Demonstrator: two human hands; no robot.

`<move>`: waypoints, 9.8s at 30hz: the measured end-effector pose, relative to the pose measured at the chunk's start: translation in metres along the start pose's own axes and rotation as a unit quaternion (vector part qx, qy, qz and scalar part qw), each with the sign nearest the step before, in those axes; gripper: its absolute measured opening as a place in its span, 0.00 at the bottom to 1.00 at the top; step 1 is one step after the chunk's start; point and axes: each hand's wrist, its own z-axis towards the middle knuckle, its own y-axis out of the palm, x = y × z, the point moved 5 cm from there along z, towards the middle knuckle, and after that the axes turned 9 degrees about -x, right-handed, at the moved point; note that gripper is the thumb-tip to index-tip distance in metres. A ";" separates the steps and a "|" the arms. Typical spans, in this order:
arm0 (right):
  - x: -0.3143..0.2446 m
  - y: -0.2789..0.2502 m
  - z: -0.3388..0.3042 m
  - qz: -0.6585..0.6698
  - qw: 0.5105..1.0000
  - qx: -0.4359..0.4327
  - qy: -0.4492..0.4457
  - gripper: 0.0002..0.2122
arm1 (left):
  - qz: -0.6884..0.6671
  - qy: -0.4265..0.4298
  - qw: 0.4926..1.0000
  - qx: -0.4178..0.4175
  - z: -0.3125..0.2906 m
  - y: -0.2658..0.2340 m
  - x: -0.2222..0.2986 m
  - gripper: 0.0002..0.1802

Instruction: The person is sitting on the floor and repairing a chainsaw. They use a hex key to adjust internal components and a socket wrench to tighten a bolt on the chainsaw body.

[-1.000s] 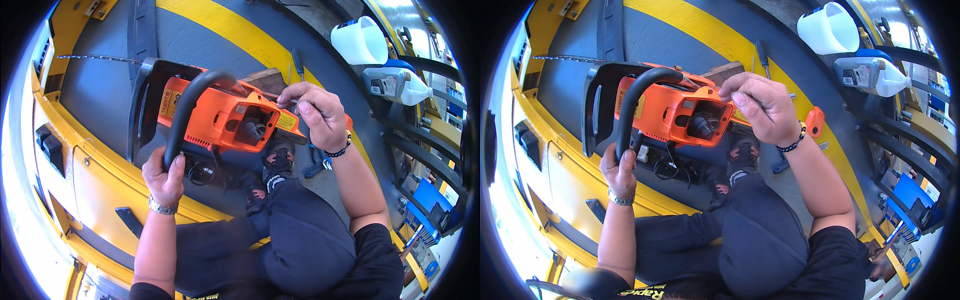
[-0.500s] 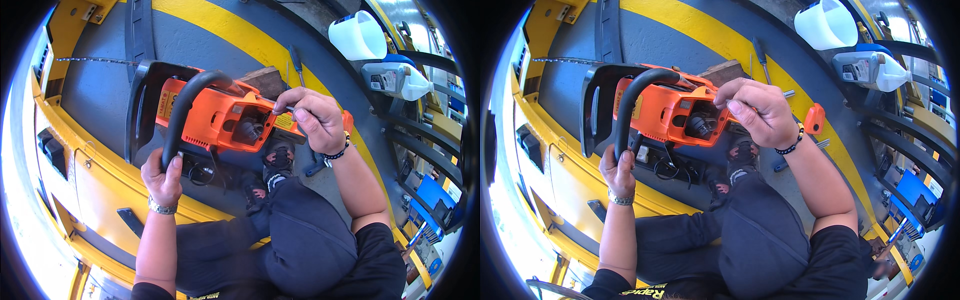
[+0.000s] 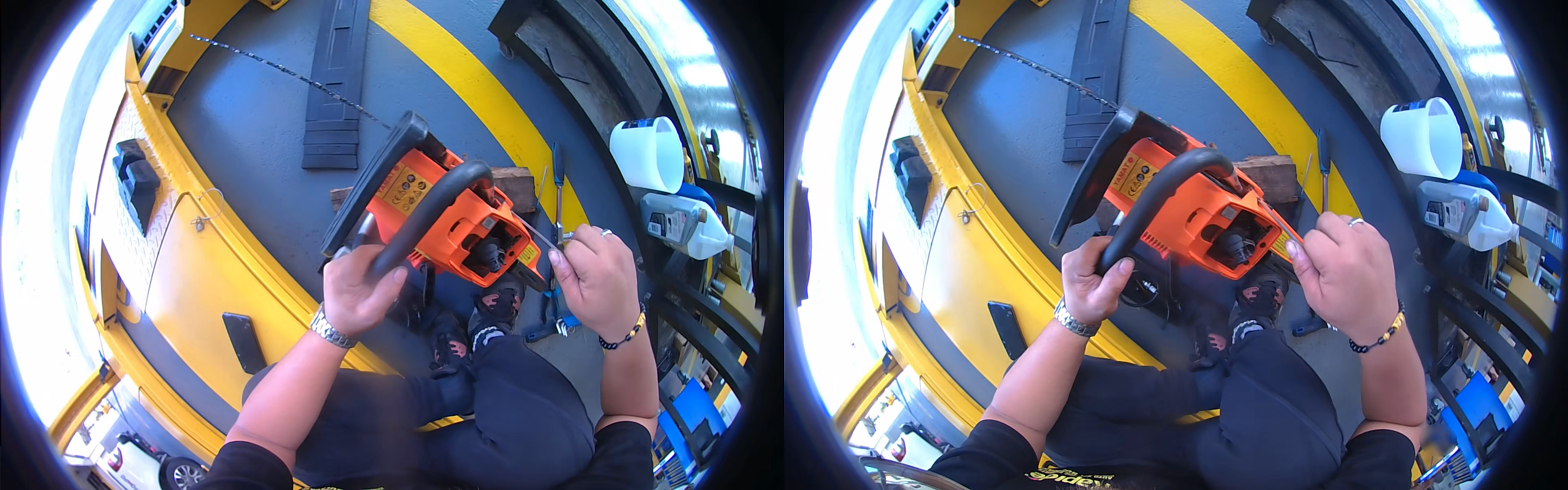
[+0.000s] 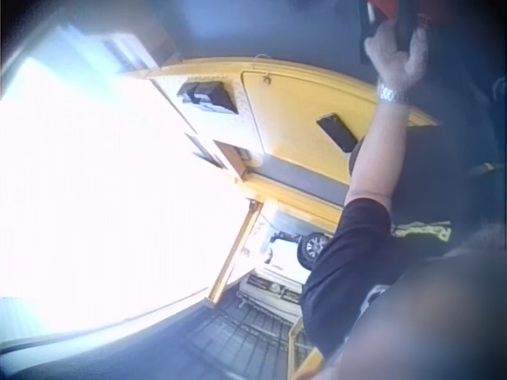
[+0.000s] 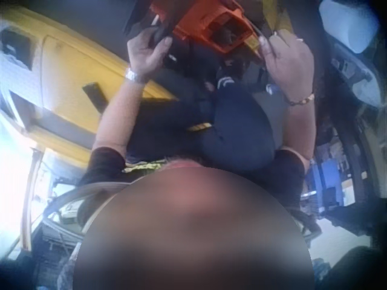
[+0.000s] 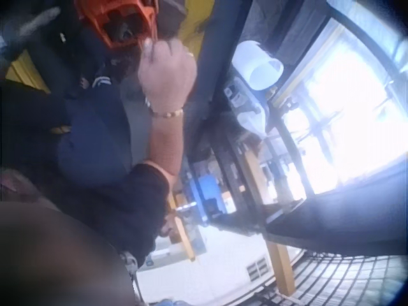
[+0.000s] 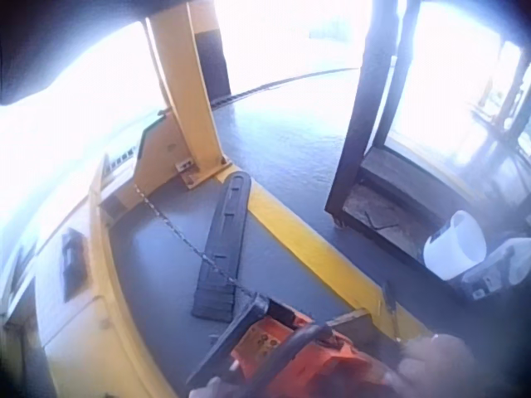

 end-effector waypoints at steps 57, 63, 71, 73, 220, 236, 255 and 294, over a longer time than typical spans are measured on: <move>0.045 0.069 0.070 0.168 0.983 -0.009 0.073 0.41 | -0.087 -0.021 0.996 0.019 0.048 -0.007 -0.004 0.19; 0.015 0.068 0.071 0.033 0.995 -0.034 0.087 0.51 | -0.043 -0.028 0.998 0.030 0.052 -0.007 0.010 0.18; -0.015 0.069 0.080 -0.076 0.979 -0.066 0.179 0.59 | -0.077 -0.037 0.996 0.014 0.055 -0.006 0.001 0.20; -0.012 0.074 0.078 -0.071 0.984 -0.040 0.157 0.58 | -0.098 -0.027 0.995 0.016 0.051 -0.006 -0.001 0.21; -0.028 0.115 -0.065 0.645 0.760 0.076 -0.006 0.07 | -0.221 -0.038 0.958 -0.181 -0.023 0.101 0.042 0.13; -0.029 0.099 -0.048 0.584 0.801 0.126 -0.037 0.09 | -0.154 0.098 0.975 -0.126 -0.013 0.087 0.046 0.13; 0.028 0.100 0.043 0.444 0.876 0.166 0.094 0.12 | 0.022 0.068 0.986 -0.153 0.011 0.088 0.029 0.22; 0.019 0.108 0.057 0.347 0.926 0.118 0.091 0.08 | 0.106 0.128 0.946 -0.277 0.012 0.108 0.037 0.18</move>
